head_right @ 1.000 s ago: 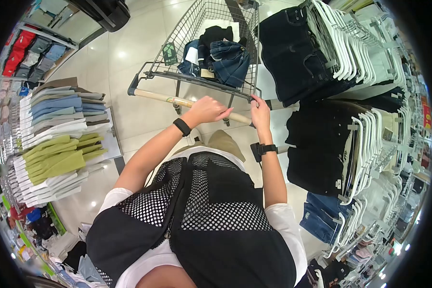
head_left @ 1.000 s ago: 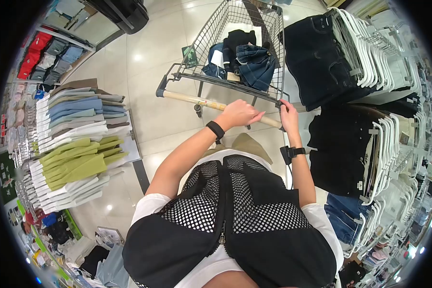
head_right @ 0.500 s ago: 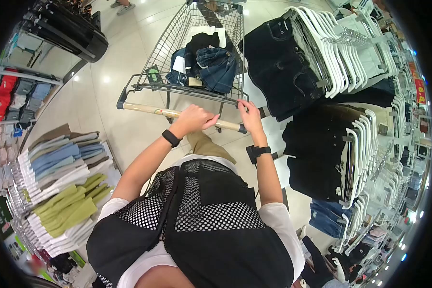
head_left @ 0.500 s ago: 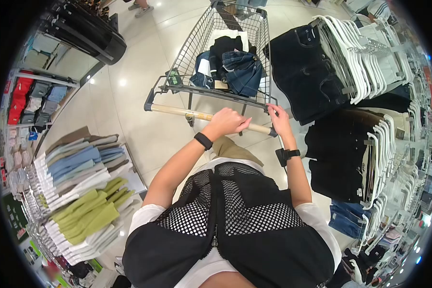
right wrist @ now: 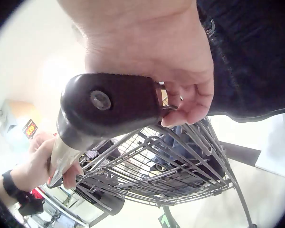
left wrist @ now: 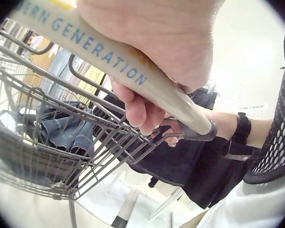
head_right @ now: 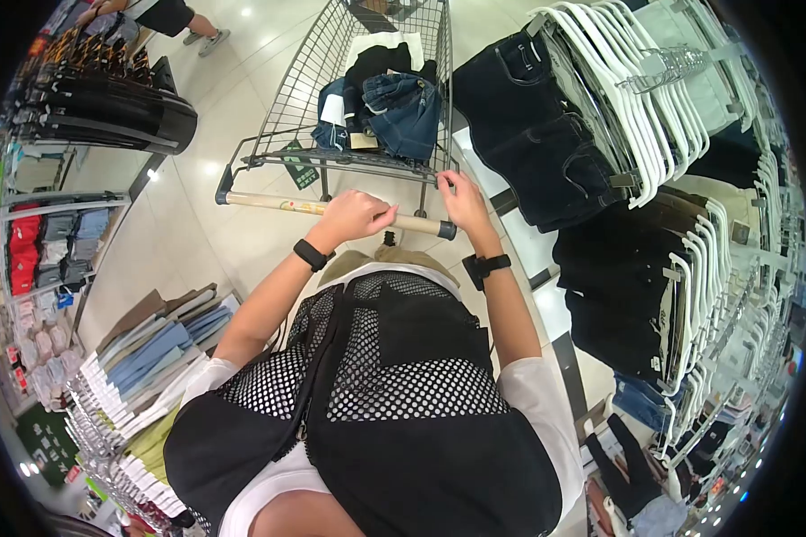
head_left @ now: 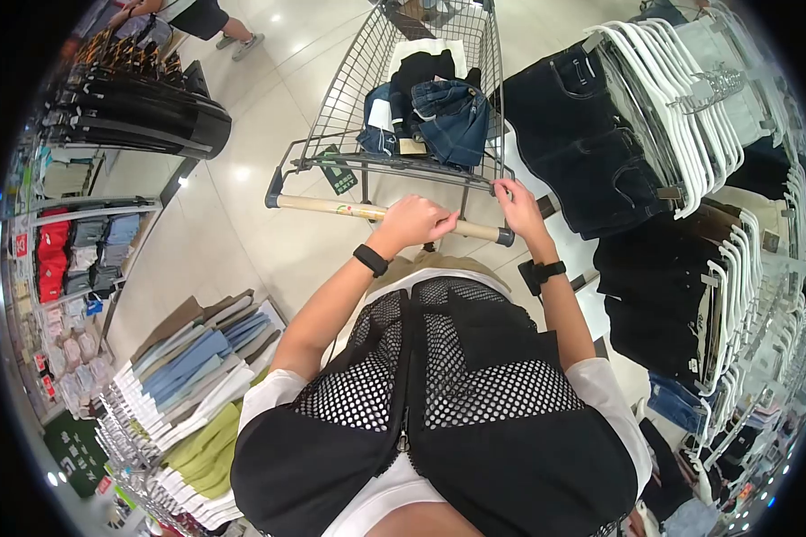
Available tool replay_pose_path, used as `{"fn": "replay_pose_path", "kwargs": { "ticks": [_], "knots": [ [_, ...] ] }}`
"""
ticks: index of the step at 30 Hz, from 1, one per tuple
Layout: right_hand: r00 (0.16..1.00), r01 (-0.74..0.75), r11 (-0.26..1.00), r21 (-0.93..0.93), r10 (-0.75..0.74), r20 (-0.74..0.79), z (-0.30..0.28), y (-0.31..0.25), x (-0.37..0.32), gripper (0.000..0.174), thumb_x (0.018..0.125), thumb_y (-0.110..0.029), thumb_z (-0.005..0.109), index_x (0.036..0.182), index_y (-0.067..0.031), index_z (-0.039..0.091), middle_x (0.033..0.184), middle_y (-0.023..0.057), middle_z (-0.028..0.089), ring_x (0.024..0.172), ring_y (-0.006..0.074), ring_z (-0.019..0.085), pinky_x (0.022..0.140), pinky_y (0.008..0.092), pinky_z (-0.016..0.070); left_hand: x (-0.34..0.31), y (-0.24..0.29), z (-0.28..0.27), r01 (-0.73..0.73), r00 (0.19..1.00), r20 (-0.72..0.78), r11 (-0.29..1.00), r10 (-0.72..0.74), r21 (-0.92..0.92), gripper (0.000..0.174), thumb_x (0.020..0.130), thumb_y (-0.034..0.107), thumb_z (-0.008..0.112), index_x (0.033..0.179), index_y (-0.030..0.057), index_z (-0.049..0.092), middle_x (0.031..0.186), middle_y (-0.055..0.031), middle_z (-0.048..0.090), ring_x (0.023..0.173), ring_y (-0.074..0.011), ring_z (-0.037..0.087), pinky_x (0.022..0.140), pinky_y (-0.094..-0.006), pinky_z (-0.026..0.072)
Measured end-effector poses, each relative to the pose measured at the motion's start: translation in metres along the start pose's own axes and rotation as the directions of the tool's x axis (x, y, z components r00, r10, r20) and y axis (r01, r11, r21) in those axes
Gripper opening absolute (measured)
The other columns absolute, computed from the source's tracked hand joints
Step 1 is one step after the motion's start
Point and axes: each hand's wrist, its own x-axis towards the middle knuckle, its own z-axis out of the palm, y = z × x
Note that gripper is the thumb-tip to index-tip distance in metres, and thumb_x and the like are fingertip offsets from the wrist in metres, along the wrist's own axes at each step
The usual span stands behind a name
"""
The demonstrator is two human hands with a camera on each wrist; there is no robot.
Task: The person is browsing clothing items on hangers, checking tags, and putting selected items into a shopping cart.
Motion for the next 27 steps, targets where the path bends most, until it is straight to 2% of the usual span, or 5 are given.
{"fn": "replay_pose_path", "kwargs": {
  "ticks": [11,19,22,24,27],
  "knots": [
    [0.998,-0.060,0.998,0.021,0.060,-0.006,0.004,-0.013,0.023,0.032,0.111,-0.030,0.053,0.122,-0.0100,0.075,0.111,0.0213,0.069,0.106,0.0449,0.068,0.093,0.0491,0.0534,0.021,-0.024,-0.013,-0.059,0.998,-0.004,0.998,0.059,0.003,0.044,0.101,0.030,0.068,0.063,0.0073,0.071,0.057,-0.0106,0.063,0.050,-0.0342,0.060,0.049,-0.0457,0.0475],
    [0.994,-0.078,0.997,-0.012,0.077,-0.082,0.013,-0.016,0.029,0.041,0.111,-0.037,0.051,0.132,-0.0131,0.075,0.117,0.0231,0.077,0.126,0.0470,0.063,0.111,0.0501,0.0488,0.029,-0.033,-0.023,-0.079,0.997,-0.017,0.997,0.079,0.006,0.045,0.100,0.029,0.070,0.061,0.0082,0.071,0.054,-0.0112,0.060,0.047,-0.0340,0.057,0.047,-0.0450,0.0456],
    [0.992,-0.065,0.998,-0.025,0.062,-0.113,0.016,-0.023,0.032,0.042,0.111,-0.040,0.050,0.135,-0.0150,0.075,0.116,0.0235,0.075,0.122,0.0460,0.065,0.107,0.0504,0.0507,0.030,-0.039,-0.026,-0.080,0.997,-0.018,0.997,0.080,-0.015,0.044,0.099,0.029,0.070,0.061,0.0080,0.071,0.053,-0.0116,0.059,0.047,-0.0343,0.057,0.046,-0.0443,0.0449],
    [0.988,-0.125,0.992,0.006,0.125,-0.096,0.018,-0.025,0.033,0.043,0.111,-0.040,0.049,0.134,-0.0156,0.075,0.115,0.0231,0.074,0.116,0.0450,0.067,0.101,0.0507,0.0521,0.033,-0.045,-0.027,-0.096,0.995,-0.019,0.995,0.095,-0.021,0.043,0.099,0.029,0.070,0.061,0.0080,0.072,0.053,-0.0118,0.059,0.047,-0.0345,0.057,0.046,-0.0440,0.0445],
    [0.986,-0.091,0.996,-0.002,0.090,-0.141,0.022,-0.026,0.039,0.043,0.111,-0.041,0.048,0.134,-0.0165,0.075,0.111,0.0221,0.073,0.110,0.0447,0.068,0.097,0.0512,0.0526,0.037,-0.055,-0.031,-0.090,0.996,0.023,0.996,0.090,-0.017,0.042,0.099,0.029,0.071,0.063,0.0078,0.073,0.054,-0.0122,0.060,0.048,-0.0345,0.058,0.047,-0.0443,0.0448]
  ]
}}
